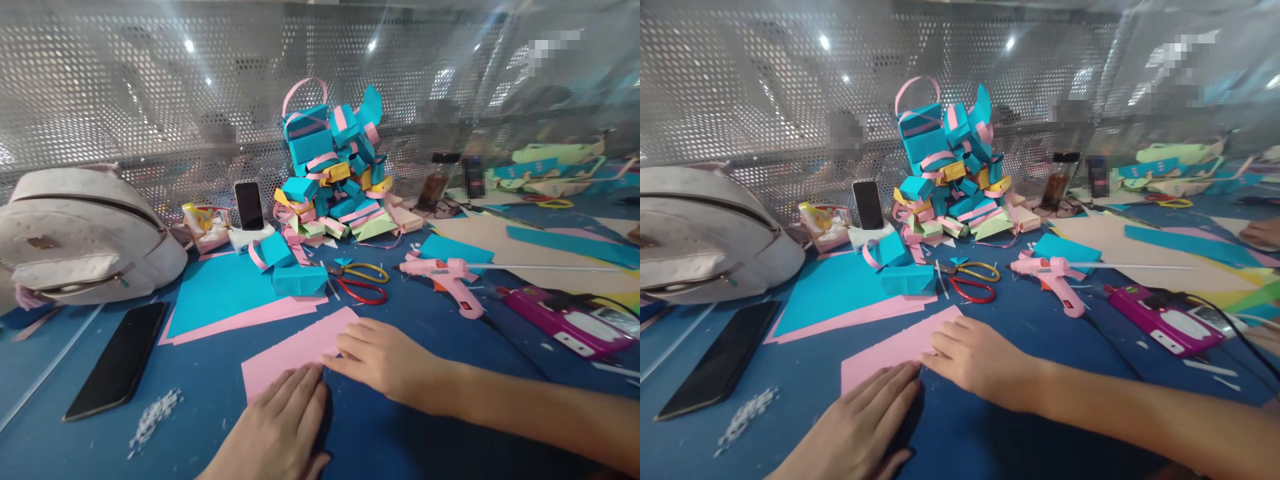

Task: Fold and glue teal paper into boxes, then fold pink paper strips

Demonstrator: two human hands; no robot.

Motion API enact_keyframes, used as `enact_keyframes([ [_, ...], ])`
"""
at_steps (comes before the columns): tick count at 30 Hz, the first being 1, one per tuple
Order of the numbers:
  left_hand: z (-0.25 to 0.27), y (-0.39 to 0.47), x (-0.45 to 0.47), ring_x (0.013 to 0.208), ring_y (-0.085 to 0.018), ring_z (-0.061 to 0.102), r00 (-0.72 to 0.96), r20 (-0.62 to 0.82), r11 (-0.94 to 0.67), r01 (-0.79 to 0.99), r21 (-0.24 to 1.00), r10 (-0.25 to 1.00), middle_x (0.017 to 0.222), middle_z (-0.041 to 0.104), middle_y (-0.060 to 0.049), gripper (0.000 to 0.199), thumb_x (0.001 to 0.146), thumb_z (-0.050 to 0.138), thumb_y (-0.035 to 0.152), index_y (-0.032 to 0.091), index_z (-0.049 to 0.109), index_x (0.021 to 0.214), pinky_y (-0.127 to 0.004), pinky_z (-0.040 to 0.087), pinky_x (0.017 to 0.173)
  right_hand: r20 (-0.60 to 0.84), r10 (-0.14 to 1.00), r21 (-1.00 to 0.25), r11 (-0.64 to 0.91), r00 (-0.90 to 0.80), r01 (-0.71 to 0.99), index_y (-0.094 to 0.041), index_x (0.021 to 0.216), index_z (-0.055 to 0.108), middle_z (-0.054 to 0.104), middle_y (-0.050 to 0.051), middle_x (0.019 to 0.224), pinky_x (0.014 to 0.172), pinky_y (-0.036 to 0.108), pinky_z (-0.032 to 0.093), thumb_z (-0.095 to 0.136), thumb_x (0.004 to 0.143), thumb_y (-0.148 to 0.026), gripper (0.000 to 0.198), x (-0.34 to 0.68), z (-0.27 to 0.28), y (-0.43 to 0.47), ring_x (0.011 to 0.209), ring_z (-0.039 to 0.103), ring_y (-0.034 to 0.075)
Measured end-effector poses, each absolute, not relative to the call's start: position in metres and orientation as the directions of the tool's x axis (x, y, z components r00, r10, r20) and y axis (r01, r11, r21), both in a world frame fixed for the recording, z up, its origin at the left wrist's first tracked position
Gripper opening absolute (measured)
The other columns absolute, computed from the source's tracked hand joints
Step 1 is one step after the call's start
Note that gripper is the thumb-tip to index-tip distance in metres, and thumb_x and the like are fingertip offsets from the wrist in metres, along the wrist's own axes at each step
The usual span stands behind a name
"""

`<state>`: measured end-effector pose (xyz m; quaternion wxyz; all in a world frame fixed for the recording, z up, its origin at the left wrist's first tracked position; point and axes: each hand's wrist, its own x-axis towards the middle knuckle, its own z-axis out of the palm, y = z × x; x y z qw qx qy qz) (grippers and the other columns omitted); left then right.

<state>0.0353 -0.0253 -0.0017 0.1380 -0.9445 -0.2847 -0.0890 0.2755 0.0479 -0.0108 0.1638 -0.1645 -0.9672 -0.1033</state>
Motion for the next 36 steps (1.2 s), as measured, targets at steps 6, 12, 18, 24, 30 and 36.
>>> enact_keyframes([
  [6, -0.007, -0.022, 0.033, 0.111, -0.028, 0.069, 0.823, 0.285, -0.807, 0.553, -0.205, 0.492, 0.128, 0.067, -0.015, 0.044, 0.098, 0.046, 0.041, 0.008, 0.061, 0.123, -0.037, 0.061, 0.089, 0.254, 0.467, -0.017, 0.878, -0.847, 0.478, -0.025, 0.137, 0.053, 0.06, 0.005, 0.092, 0.066, 0.031, 0.035, 0.043, 0.093, -0.005, 0.05, 0.304, -0.017, 0.048, 0.077, 0.048, 0.019],
  [12, -0.005, -0.02, 0.032, 0.11, -0.026, 0.07, 0.822, 0.313, -0.804, 0.551, -0.225, 0.476, 0.126, 0.069, -0.014, 0.042, 0.099, 0.043, 0.039, 0.008, 0.062, 0.121, -0.034, 0.061, 0.087, 0.267, 0.52, -0.014, 0.844, -0.811, 0.537, -0.033, 0.135, 0.056, 0.057, 0.004, 0.084, 0.063, 0.03, 0.031, 0.039, 0.092, -0.002, 0.055, 0.316, -0.017, 0.054, 0.073, 0.046, 0.019],
  [18, -0.001, -0.02, 0.033, 0.108, -0.026, 0.071, 0.822, 0.319, -0.804, 0.55, -0.227, 0.472, 0.125, 0.069, -0.014, 0.04, 0.1, 0.043, 0.037, 0.007, 0.062, 0.12, -0.033, 0.062, 0.085, 0.236, 0.566, -0.019, 0.815, -0.79, 0.579, -0.032, 0.128, 0.062, 0.055, 0.003, 0.08, 0.063, 0.029, 0.029, 0.042, 0.085, 0.003, 0.059, 0.328, -0.017, 0.057, 0.072, 0.046, 0.019],
  [24, -0.001, -0.02, 0.034, 0.11, -0.027, 0.07, 0.827, 0.295, -0.81, 0.546, -0.216, 0.479, 0.128, 0.067, -0.015, 0.039, 0.097, 0.048, 0.034, 0.008, 0.06, 0.123, -0.035, 0.063, 0.085, 0.225, 0.62, -0.001, 0.771, -0.751, 0.637, -0.032, 0.125, 0.064, 0.056, 0.003, 0.079, 0.062, 0.03, 0.03, 0.045, 0.08, 0.003, 0.06, 0.341, -0.016, 0.056, 0.071, 0.047, 0.019],
  [30, 0.008, -0.022, 0.029, 0.109, -0.026, 0.07, 0.824, 0.246, -0.812, 0.556, -0.178, 0.511, 0.127, 0.067, -0.016, 0.036, 0.092, 0.045, 0.02, 0.007, 0.059, 0.123, -0.034, 0.062, 0.086, 0.231, 0.622, 0.093, 0.751, -0.748, 0.654, -0.026, 0.12, 0.067, 0.058, 0.005, 0.083, 0.062, 0.029, 0.034, 0.045, 0.069, 0.007, 0.064, 0.34, -0.011, 0.05, 0.073, 0.049, 0.019],
  [36, 0.019, -0.036, 0.008, 0.111, -0.022, 0.069, 0.835, 0.197, -0.797, 0.55, -0.251, 0.514, 0.129, 0.066, -0.013, 0.046, 0.083, 0.04, 0.006, 0.008, 0.059, 0.126, -0.029, 0.06, 0.087, 0.2, 0.545, 0.184, 0.795, -0.814, 0.578, -0.019, 0.119, 0.065, 0.059, 0.005, 0.085, 0.063, 0.032, 0.039, 0.051, 0.075, 0.001, 0.051, 0.33, -0.005, 0.044, 0.075, 0.053, 0.021],
])
